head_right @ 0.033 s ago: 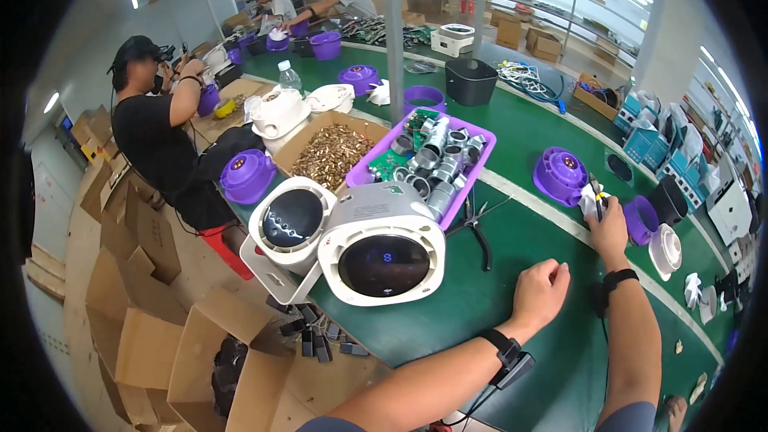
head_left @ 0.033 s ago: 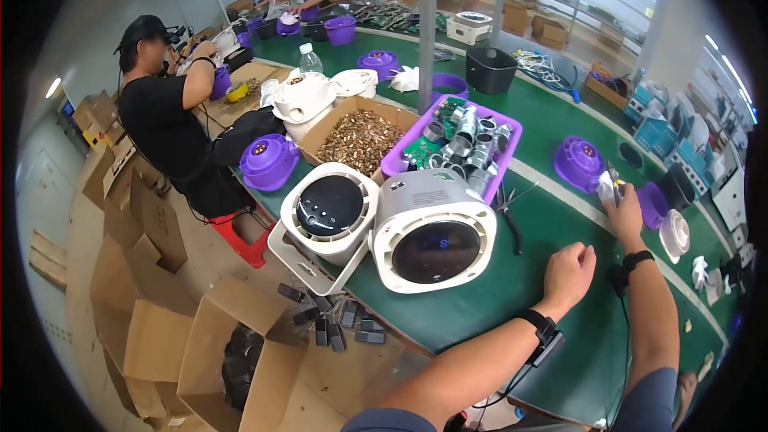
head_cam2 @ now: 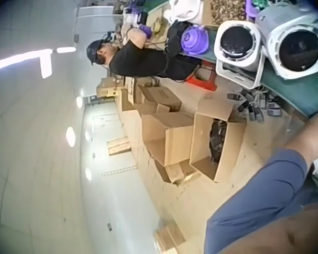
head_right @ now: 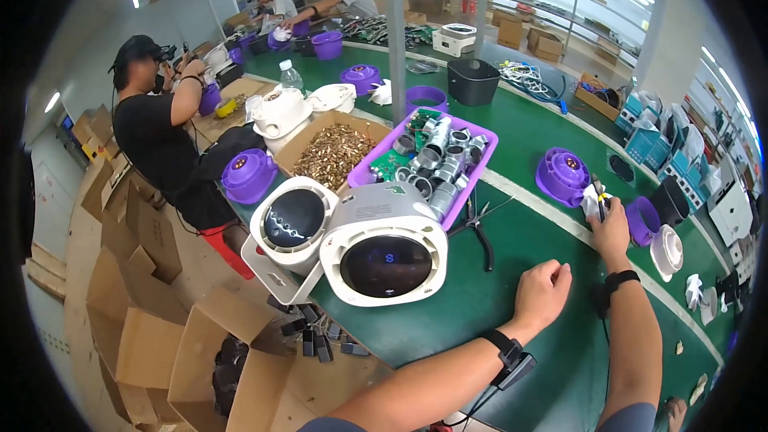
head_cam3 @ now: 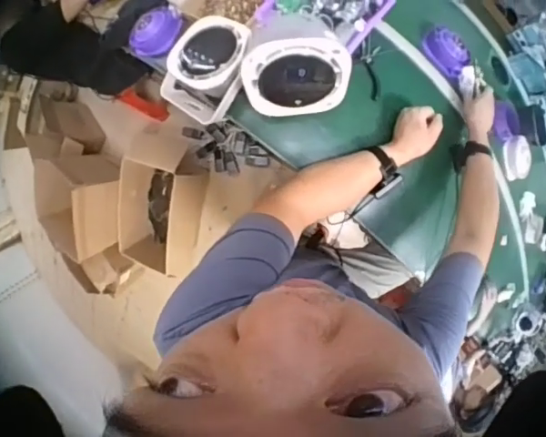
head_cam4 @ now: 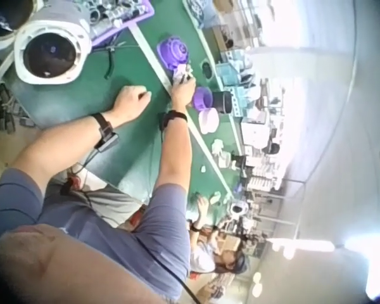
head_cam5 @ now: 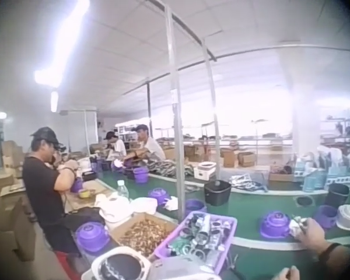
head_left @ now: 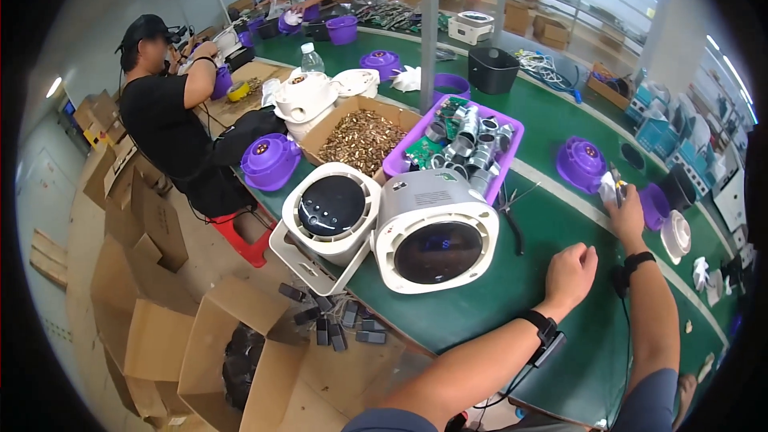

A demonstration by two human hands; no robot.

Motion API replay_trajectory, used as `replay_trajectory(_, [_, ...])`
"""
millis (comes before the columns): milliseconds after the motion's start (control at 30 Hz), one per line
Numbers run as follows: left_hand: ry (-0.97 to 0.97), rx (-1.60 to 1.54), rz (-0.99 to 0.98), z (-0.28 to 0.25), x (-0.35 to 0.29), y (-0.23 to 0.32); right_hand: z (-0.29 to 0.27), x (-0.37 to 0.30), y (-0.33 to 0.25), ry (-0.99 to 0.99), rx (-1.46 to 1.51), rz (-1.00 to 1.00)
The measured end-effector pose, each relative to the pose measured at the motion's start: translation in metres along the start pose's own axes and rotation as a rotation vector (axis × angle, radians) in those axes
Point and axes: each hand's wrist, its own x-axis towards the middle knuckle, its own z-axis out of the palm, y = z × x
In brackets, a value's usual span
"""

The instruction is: Assemble a small purple and white electronic device by connecting wires and components using pliers.

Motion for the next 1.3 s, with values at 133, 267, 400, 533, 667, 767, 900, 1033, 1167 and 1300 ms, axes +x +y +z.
replay_trajectory(133, [-0.023, -0.013, -0.040, 0.000, 0.000, 0.002, 0.000, -0.004, 0.010, 0.052, -0.012, -0.039])
replay_trajectory(267, [-0.025, -0.016, -0.036, -0.002, 0.001, 0.003, -0.002, -0.005, 0.018, 0.044, -0.049, -0.020])
replay_trajectory(400, [-0.029, -0.002, -0.059, -0.003, 0.002, 0.003, -0.001, -0.004, 0.023, 0.020, -0.073, -0.019])
replay_trajectory(533, [-0.016, -0.022, -0.045, 0.000, 0.000, 0.002, -0.010, -0.012, 0.016, 0.129, -0.165, -0.124])
replay_trajectory(667, [-0.023, -0.021, -0.056, -0.001, -0.001, 0.002, -0.015, -0.012, 0.007, 0.138, -0.207, -0.263])
replay_trajectory(767, [-0.008, -0.020, -0.037, 0.000, -0.001, 0.001, -0.012, -0.011, 0.003, 0.079, -0.247, -0.279])
replay_trajectory(900, [-0.015, -0.027, -0.034, 0.002, -0.001, -0.001, -0.009, -0.010, 0.012, 0.095, -0.270, -0.263])
replay_trajectory(1033, [-0.018, -0.017, -0.043, 0.000, 0.001, -0.001, -0.007, -0.009, 0.014, 0.078, -0.263, -0.210])
replay_trajectory(1167, [-0.008, -0.029, -0.034, 0.002, 0.000, 0.002, -0.006, -0.002, 0.031, 0.072, -0.254, -0.207])
replay_trajectory(1300, [-0.014, -0.023, -0.031, -0.001, 0.001, -0.002, -0.002, 0.002, 0.045, 0.091, -0.263, -0.226])
